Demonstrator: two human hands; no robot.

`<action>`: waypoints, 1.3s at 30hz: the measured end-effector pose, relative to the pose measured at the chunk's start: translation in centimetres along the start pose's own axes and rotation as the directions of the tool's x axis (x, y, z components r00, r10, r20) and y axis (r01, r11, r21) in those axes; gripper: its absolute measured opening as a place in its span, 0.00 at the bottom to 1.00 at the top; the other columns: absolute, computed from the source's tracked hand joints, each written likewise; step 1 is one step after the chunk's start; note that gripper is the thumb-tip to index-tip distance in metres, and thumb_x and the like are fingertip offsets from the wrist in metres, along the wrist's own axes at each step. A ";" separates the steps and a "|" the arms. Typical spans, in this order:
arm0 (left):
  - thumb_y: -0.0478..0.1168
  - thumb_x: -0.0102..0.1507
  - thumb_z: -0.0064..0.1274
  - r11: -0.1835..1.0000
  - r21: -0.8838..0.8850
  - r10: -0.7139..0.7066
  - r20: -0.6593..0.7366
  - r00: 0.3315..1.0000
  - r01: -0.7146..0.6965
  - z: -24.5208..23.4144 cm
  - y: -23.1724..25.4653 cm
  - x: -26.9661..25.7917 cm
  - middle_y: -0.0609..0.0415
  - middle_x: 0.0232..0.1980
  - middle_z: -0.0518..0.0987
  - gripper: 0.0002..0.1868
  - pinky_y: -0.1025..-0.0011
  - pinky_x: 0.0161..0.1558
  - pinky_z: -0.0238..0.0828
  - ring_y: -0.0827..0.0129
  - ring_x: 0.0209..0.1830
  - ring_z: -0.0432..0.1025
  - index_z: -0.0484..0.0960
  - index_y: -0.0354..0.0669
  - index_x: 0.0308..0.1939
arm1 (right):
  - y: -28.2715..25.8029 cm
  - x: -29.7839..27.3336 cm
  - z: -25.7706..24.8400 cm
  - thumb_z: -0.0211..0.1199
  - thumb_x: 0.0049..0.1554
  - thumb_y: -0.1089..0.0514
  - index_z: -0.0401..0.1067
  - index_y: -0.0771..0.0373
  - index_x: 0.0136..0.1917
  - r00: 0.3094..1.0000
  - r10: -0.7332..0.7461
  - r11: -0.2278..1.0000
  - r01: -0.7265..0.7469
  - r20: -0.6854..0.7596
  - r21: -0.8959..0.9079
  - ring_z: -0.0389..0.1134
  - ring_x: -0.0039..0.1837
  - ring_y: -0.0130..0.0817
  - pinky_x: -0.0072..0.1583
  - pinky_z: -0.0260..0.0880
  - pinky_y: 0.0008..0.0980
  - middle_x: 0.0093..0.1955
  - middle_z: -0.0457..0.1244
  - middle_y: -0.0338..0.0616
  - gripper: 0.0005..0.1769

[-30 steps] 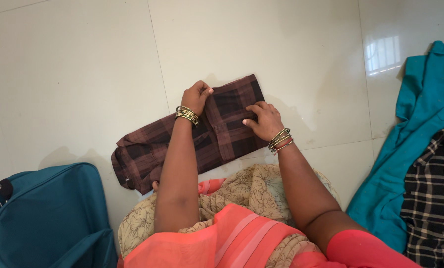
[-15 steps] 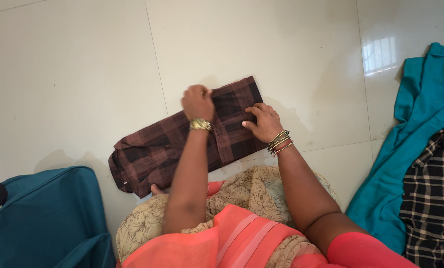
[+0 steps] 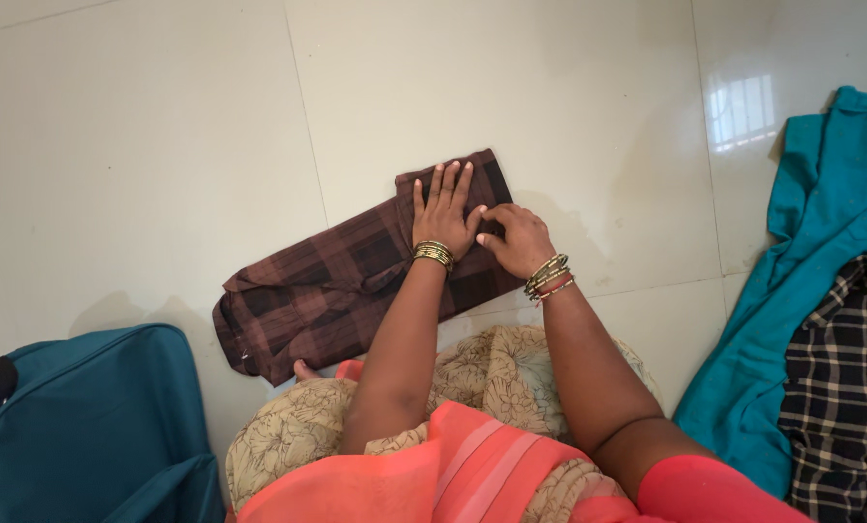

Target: The person folds a plaid shirt by smoothing it out on the floor, folding in the sleeves, and then folding the body into a neat rectangle.

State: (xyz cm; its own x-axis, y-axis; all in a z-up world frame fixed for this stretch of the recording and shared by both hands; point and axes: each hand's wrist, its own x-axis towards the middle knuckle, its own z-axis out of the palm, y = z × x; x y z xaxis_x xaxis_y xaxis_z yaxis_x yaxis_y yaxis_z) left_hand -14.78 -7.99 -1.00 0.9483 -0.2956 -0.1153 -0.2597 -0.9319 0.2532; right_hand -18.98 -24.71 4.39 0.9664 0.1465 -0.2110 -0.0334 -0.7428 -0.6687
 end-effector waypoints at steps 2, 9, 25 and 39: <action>0.66 0.68 0.34 1.000 0.006 -0.011 0.004 1.000 0.011 -0.4 -0.1 0.4 0.58 0.84 0.48 0.41 0.46 0.79 0.26 0.63 0.85 0.37 0.45 0.60 0.82 | -0.3 0.2 -0.3 0.71 0.52 0.51 0.74 0.58 0.58 1.000 0.000 1.000 0.001 -0.015 0.016 0.68 0.59 0.46 0.63 0.65 0.46 0.59 0.67 0.45 0.22; 0.69 0.66 0.35 0.999 0.016 -0.051 0.014 0.999 0.051 -1.6 0.7 0.9 0.59 0.84 0.45 0.44 0.44 0.78 0.24 0.64 0.84 0.36 0.44 0.59 0.81 | -0.7 -0.5 -1.0 0.72 0.51 0.53 0.75 0.59 0.59 0.981 -0.033 0.997 0.046 -0.194 0.064 0.66 0.64 0.50 0.65 0.65 0.47 0.63 0.65 0.49 0.22; 0.76 0.64 0.33 0.991 0.058 -0.121 0.038 0.992 0.119 -1.9 0.8 3.3 0.62 0.85 0.42 0.49 0.41 0.77 0.19 0.55 0.85 0.30 0.42 0.59 0.82 | -1.9 -0.9 -2.7 0.71 0.53 0.58 0.76 0.58 0.58 0.950 0.089 0.942 0.017 -0.298 0.336 0.68 0.65 0.42 0.64 0.68 0.39 0.66 0.65 0.47 0.19; 0.79 0.62 0.33 0.977 0.038 -0.213 0.115 0.970 0.210 -3.1 1.5 5.1 0.66 0.85 0.39 0.49 0.35 0.76 0.18 0.52 0.85 0.26 0.40 0.69 0.82 | 1.4 -0.1 -2.3 0.66 0.58 0.69 0.74 0.66 0.56 0.779 0.543 0.323 0.151 -0.313 0.934 0.70 0.50 0.25 0.56 0.75 0.26 0.53 0.69 0.40 0.12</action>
State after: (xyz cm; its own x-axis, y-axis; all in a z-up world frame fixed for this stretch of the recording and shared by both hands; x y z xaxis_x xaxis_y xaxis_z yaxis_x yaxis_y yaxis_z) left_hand -9.80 -10.22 1.80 0.9544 -0.1127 -0.2763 -0.0619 -0.9806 0.1862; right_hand -18.51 -27.23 5.07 0.8150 -0.4935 -0.3038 -0.1032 0.3923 -0.9140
